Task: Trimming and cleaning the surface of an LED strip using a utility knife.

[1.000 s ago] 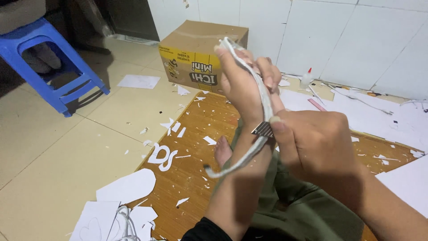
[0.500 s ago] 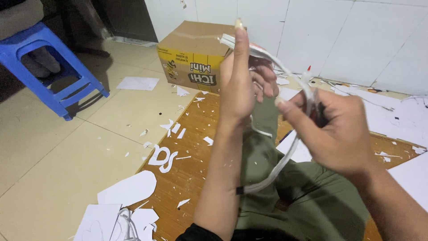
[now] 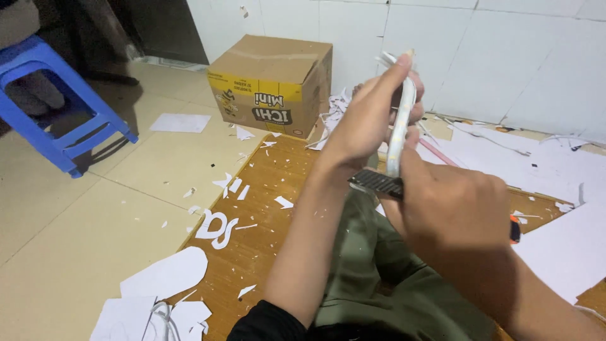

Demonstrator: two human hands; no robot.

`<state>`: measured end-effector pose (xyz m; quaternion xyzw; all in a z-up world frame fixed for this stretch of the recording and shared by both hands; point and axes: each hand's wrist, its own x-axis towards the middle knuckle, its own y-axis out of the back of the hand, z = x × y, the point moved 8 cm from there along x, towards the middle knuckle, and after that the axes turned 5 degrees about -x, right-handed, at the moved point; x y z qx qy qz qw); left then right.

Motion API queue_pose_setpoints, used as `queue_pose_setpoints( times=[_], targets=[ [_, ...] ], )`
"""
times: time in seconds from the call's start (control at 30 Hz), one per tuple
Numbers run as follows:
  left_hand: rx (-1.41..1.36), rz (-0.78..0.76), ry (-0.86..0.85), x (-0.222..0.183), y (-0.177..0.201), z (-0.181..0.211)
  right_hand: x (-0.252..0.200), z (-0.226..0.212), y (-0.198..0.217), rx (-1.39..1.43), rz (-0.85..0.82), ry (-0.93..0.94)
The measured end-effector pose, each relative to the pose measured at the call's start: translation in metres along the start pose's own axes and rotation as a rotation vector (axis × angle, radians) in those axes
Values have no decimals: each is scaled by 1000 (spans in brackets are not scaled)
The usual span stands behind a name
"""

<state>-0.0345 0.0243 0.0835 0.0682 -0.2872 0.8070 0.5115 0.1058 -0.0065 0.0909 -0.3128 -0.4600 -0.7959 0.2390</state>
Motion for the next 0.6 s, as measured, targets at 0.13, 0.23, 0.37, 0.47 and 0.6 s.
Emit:
queue_pose_setpoints(
  times=[0.13,0.23,0.37,0.47,0.6],
  targets=[
    [-186,-158,97,13,-15,-20,-7,13,-23,-45,-180,-94],
    [234,-192,56,12,-23,-23,-12,22,-41,-44,-395,-149],
    [640,-87,-68,10,-15,-12,-22,28,-51,-30,-414,-219],
    [605,-23,-80,9,-7,-8,-23,28,-50,-5,-318,-216],
    [419,0,-63,15,3,-22,-20,23,-39,140,-213,-163]
  ],
)
